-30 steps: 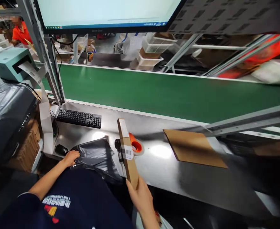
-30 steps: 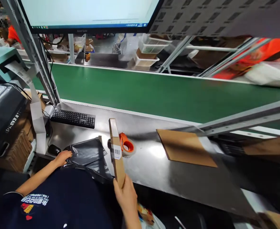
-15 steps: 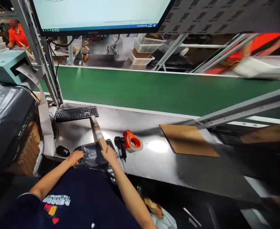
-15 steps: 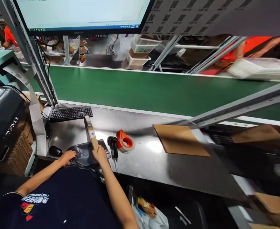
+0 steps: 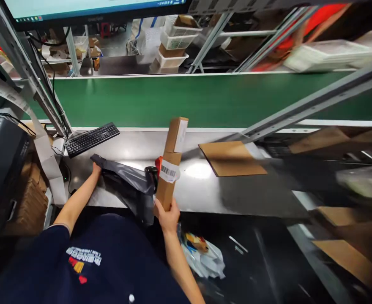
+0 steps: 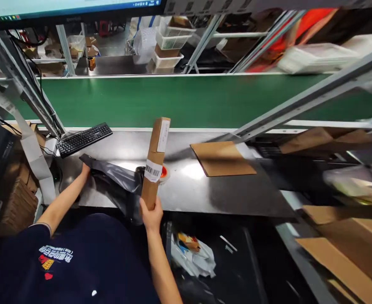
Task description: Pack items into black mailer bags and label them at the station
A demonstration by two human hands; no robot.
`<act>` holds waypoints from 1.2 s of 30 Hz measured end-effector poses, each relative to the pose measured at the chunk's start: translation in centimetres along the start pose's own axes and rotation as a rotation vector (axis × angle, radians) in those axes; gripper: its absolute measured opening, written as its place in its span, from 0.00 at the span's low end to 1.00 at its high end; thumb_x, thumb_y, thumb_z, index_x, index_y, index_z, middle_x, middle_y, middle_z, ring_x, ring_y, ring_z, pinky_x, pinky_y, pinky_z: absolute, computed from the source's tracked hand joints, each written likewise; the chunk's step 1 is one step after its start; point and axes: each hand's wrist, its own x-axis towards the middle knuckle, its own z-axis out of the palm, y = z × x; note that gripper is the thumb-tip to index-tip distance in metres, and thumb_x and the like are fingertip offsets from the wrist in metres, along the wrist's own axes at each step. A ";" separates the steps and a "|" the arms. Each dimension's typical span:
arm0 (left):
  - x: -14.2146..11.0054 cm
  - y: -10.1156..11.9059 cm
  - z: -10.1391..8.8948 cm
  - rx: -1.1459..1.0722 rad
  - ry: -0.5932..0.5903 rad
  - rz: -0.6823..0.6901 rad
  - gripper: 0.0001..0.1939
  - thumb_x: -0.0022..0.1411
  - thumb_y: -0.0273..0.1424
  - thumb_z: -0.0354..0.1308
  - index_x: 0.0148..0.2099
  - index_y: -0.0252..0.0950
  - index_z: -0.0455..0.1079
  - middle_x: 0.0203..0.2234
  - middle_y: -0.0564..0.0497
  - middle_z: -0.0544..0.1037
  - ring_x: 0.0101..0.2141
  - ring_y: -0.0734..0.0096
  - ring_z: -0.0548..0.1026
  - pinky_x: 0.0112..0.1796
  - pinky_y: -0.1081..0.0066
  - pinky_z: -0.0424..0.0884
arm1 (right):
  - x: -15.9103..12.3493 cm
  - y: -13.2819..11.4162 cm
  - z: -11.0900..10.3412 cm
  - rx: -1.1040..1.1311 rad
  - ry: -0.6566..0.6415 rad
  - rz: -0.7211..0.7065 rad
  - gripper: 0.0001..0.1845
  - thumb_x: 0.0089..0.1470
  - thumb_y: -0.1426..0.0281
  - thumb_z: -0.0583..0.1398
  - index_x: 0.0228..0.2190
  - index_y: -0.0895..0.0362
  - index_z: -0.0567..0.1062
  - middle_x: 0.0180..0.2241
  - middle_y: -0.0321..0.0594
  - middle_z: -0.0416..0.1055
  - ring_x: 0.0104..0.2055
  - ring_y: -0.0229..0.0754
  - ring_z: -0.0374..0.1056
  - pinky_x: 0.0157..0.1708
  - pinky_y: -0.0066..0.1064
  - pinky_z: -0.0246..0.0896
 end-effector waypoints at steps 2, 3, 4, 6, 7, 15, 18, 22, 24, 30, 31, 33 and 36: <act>2.5 1.3 1.2 0.028 0.016 -0.074 0.14 0.76 0.36 0.58 0.55 0.30 0.74 0.46 0.43 0.82 0.44 0.63 0.81 0.48 0.59 0.81 | -3.5 1.8 -2.2 -0.021 0.037 0.031 0.38 0.49 0.44 0.64 0.52 0.58 0.75 0.44 0.51 0.80 0.45 0.57 0.75 0.48 0.48 0.74; 3.5 1.9 1.5 0.052 0.022 -0.103 0.15 0.76 0.37 0.59 0.55 0.30 0.74 0.46 0.44 0.82 0.43 0.64 0.81 0.46 0.59 0.81 | -5.0 2.6 -2.9 -0.031 0.036 0.041 0.37 0.49 0.45 0.65 0.52 0.57 0.76 0.45 0.50 0.81 0.46 0.57 0.76 0.49 0.48 0.74; 4.4 2.5 1.7 0.078 0.030 -0.124 0.16 0.76 0.38 0.59 0.56 0.31 0.74 0.46 0.44 0.82 0.43 0.64 0.82 0.46 0.60 0.82 | -6.2 3.3 -3.3 -0.041 0.017 0.054 0.36 0.48 0.45 0.65 0.52 0.56 0.76 0.46 0.50 0.81 0.47 0.58 0.76 0.50 0.49 0.74; 5.6 3.7 1.6 0.137 0.059 -0.141 0.17 0.76 0.39 0.59 0.58 0.32 0.73 0.48 0.42 0.82 0.46 0.61 0.82 0.47 0.57 0.82 | -7.8 4.5 -3.4 -0.056 -0.059 0.106 0.36 0.47 0.47 0.65 0.51 0.56 0.77 0.49 0.50 0.81 0.49 0.59 0.77 0.54 0.50 0.74; 5.8 4.2 1.3 0.170 0.083 -0.134 0.19 0.76 0.37 0.59 0.61 0.31 0.72 0.51 0.39 0.81 0.49 0.56 0.82 0.50 0.54 0.81 | -8.4 4.9 -3.3 -0.057 -0.100 0.146 0.36 0.45 0.47 0.65 0.51 0.55 0.78 0.49 0.50 0.82 0.50 0.59 0.77 0.55 0.52 0.74; 1.7 4.3 0.1 0.449 0.067 0.292 0.41 0.63 0.21 0.58 0.77 0.28 0.55 0.74 0.30 0.61 0.75 0.44 0.54 0.74 0.46 0.50 | -12.9 7.2 -2.7 0.030 -0.059 0.318 0.38 0.40 0.47 0.67 0.48 0.57 0.80 0.49 0.52 0.82 0.52 0.62 0.78 0.57 0.54 0.74; 2.3 4.7 -0.7 0.575 -0.060 0.367 0.24 0.65 0.26 0.59 0.62 0.32 0.75 0.57 0.33 0.79 0.65 0.40 0.69 0.69 0.43 0.58 | -14.4 7.8 -3.6 0.035 0.003 0.341 0.40 0.41 0.45 0.68 0.50 0.57 0.79 0.50 0.52 0.82 0.52 0.62 0.78 0.57 0.53 0.74; 5.9 6.9 -3.3 0.644 -0.086 0.386 0.13 0.68 0.30 0.57 0.48 0.34 0.81 0.49 0.35 0.81 0.58 0.44 0.74 0.64 0.50 0.67 | -15.2 7.8 -4.1 0.012 0.042 0.346 0.41 0.43 0.44 0.67 0.52 0.58 0.79 0.50 0.52 0.81 0.51 0.61 0.77 0.56 0.53 0.74; 7.2 7.9 -4.8 0.645 -0.045 0.361 0.15 0.69 0.30 0.55 0.50 0.31 0.81 0.49 0.35 0.81 0.56 0.45 0.76 0.62 0.51 0.70 | -15.2 7.6 -3.9 0.019 0.051 0.339 0.40 0.43 0.45 0.66 0.51 0.58 0.79 0.50 0.52 0.81 0.52 0.61 0.77 0.57 0.53 0.73; 4.3 7.3 -4.5 0.657 -0.026 0.419 0.27 0.71 0.24 0.47 0.69 0.22 0.64 0.61 0.27 0.75 0.69 0.45 0.66 0.70 0.42 0.59 | -15.4 7.8 -2.9 -0.059 -0.080 0.292 0.35 0.43 0.51 0.62 0.49 0.57 0.81 0.45 0.49 0.81 0.47 0.58 0.78 0.51 0.49 0.74; 3.3 6.8 -3.5 0.664 -0.105 0.479 0.27 0.71 0.25 0.51 0.69 0.25 0.66 0.63 0.28 0.74 0.70 0.47 0.65 0.72 0.45 0.57 | -15.6 8.0 -2.9 -0.071 -0.087 0.286 0.35 0.43 0.50 0.62 0.49 0.57 0.81 0.44 0.48 0.81 0.47 0.58 0.78 0.50 0.48 0.75; 1.3 6.1 -0.8 0.679 -0.334 0.604 0.24 0.67 0.27 0.60 0.64 0.34 0.74 0.61 0.35 0.78 0.67 0.51 0.71 0.71 0.54 0.62 | -16.0 8.3 -2.9 -0.084 -0.086 0.285 0.36 0.44 0.50 0.61 0.50 0.57 0.81 0.44 0.49 0.80 0.47 0.58 0.78 0.50 0.47 0.74; -0.4 5.7 3.6 0.695 -0.596 0.737 0.25 0.61 0.28 0.67 0.60 0.39 0.78 0.63 0.40 0.79 0.66 0.50 0.72 0.70 0.55 0.63 | -16.5 8.5 -3.2 -0.111 -0.106 0.288 0.37 0.45 0.50 0.61 0.52 0.58 0.80 0.46 0.50 0.80 0.49 0.58 0.78 0.52 0.47 0.74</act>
